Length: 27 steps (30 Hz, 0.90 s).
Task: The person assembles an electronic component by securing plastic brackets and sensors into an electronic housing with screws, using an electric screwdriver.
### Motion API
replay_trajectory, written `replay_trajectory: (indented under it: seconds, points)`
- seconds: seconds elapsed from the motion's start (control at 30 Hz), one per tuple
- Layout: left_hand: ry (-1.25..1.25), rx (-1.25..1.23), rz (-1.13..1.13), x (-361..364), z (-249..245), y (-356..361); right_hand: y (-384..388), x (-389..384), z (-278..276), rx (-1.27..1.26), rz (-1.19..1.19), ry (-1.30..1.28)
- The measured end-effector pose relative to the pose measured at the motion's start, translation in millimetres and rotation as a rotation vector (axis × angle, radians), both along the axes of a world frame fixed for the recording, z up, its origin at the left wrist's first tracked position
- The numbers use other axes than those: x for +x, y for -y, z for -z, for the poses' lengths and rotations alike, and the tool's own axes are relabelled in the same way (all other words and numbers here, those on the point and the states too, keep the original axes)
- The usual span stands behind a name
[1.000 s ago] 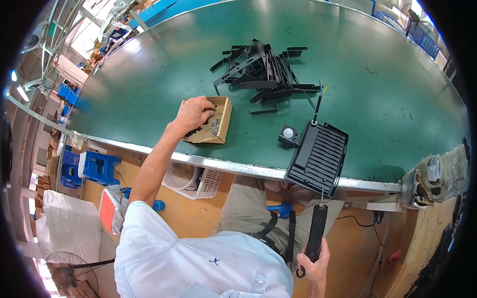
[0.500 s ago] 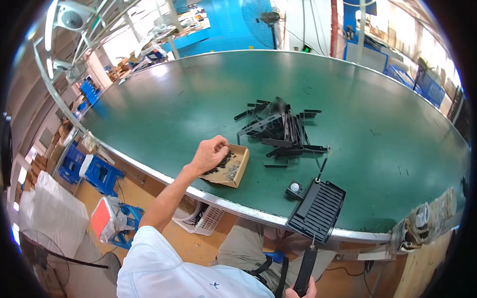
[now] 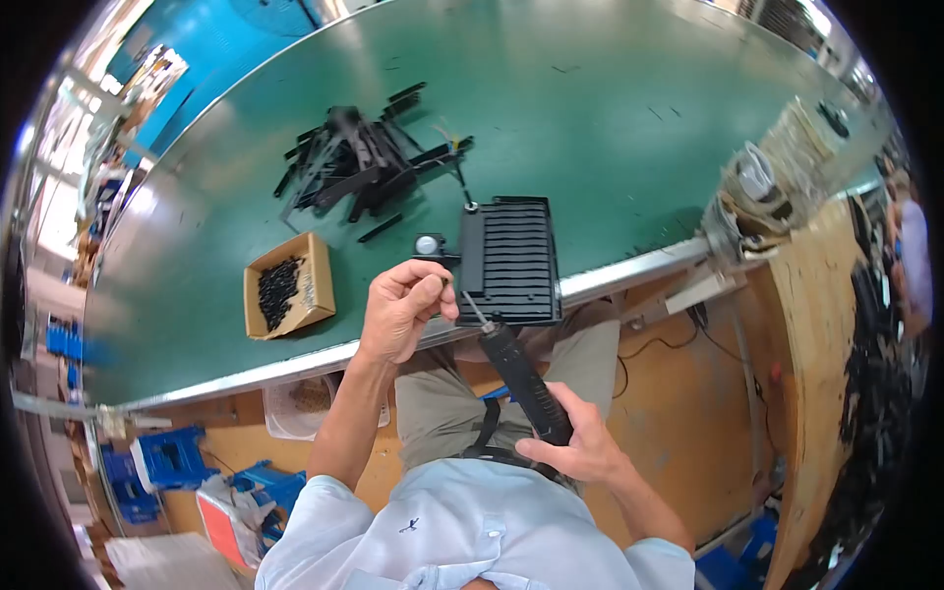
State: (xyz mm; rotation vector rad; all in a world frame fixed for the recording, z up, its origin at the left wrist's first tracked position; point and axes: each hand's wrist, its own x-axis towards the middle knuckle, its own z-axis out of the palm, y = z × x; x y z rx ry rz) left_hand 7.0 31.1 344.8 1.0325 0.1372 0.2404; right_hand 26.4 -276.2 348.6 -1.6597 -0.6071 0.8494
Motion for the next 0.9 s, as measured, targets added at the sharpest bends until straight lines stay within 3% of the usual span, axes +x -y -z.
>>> replay_trajectory:
  seconds: [0.53, 0.7, 0.8, 0.83, 0.9]
  points:
    - [-0.069, 0.166, 0.132, 0.8, 10.4, -2.1, 3.7, 0.9, 18.6, -0.017, -0.008, -0.042]
    - [-0.102, 0.365, 0.286, 3.7, -6.9, -15.6, 10.3, 7.1, 12.8, -0.051, -0.107, -0.125]
    - [-0.16, 0.544, 0.515, 9.5, -34.5, -29.0, 16.9, 17.5, 5.8, 0.141, -0.204, -0.793]
    - [-0.181, 0.618, 0.601, 11.7, -40.2, -31.0, 18.4, 14.9, 7.3, 0.139, -0.198, -0.756]
    - [-0.206, 0.531, 0.568, 15.0, -38.4, -27.3, 17.1, 7.5, 11.3, 0.129, -0.193, -0.68]
